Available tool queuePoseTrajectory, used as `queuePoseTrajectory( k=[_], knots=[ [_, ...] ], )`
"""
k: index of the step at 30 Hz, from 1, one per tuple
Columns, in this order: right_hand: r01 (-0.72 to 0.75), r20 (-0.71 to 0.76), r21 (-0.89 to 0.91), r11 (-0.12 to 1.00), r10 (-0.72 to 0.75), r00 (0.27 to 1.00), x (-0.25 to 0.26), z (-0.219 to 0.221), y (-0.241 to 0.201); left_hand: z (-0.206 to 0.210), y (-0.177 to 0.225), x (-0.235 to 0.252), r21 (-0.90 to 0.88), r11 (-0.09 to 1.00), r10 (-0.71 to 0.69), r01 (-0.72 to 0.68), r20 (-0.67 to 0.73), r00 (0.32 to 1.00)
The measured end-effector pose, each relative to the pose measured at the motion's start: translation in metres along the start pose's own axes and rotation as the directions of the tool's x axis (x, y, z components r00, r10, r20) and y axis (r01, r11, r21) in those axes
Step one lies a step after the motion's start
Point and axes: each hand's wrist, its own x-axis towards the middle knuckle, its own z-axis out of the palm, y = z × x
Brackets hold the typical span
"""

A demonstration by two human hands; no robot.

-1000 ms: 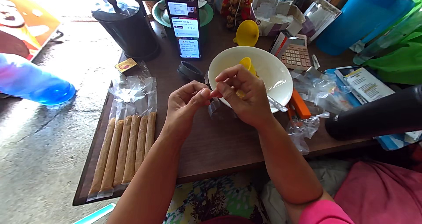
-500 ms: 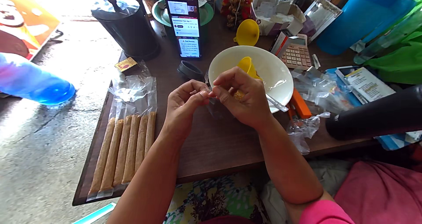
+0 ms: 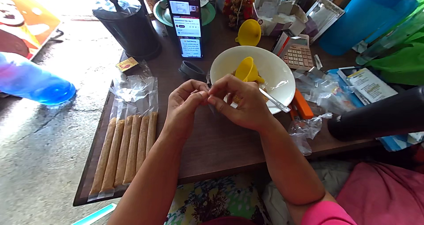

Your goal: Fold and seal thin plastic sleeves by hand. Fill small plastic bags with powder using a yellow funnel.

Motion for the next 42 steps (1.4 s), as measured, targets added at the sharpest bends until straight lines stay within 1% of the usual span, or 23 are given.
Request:
queuePoseTrajectory(
  k=[7, 14, 22, 38, 42],
  knots=[
    [-0.059, -0.079, -0.019, 0.998, 0.057, 0.995, 0.0007, -0.0019, 0.0016, 0.0004, -0.0011, 0.0003, -0.038, 0.999, 0.015, -0.015, -0.004, 1.000],
    [-0.113, -0.094, -0.030, 0.993, 0.110, 0.990, 0.0008, -0.0026, 0.0018, 0.0018, -0.0002, 0.0004, -0.047, 0.999, 0.015, -0.016, -0.008, 1.000],
    [-0.181, -0.110, 0.041, 0.983, 0.185, 0.977, 0.0003, -0.0042, 0.0006, -0.0003, -0.0005, 0.0005, -0.075, 0.997, 0.018, -0.016, 0.027, 0.999],
    [-0.214, -0.095, 0.123, 0.969, 0.226, 0.969, 0.0002, -0.0038, -0.0007, 0.0004, -0.0010, 0.0010, -0.085, 0.995, 0.054, -0.051, 0.032, 0.998],
    [-0.173, -0.098, 0.154, 0.973, 0.189, 0.977, 0.0019, -0.0031, 0.0045, 0.0004, -0.0009, 0.0011, -0.070, 0.996, 0.060, -0.058, 0.032, 0.998]
  ],
)
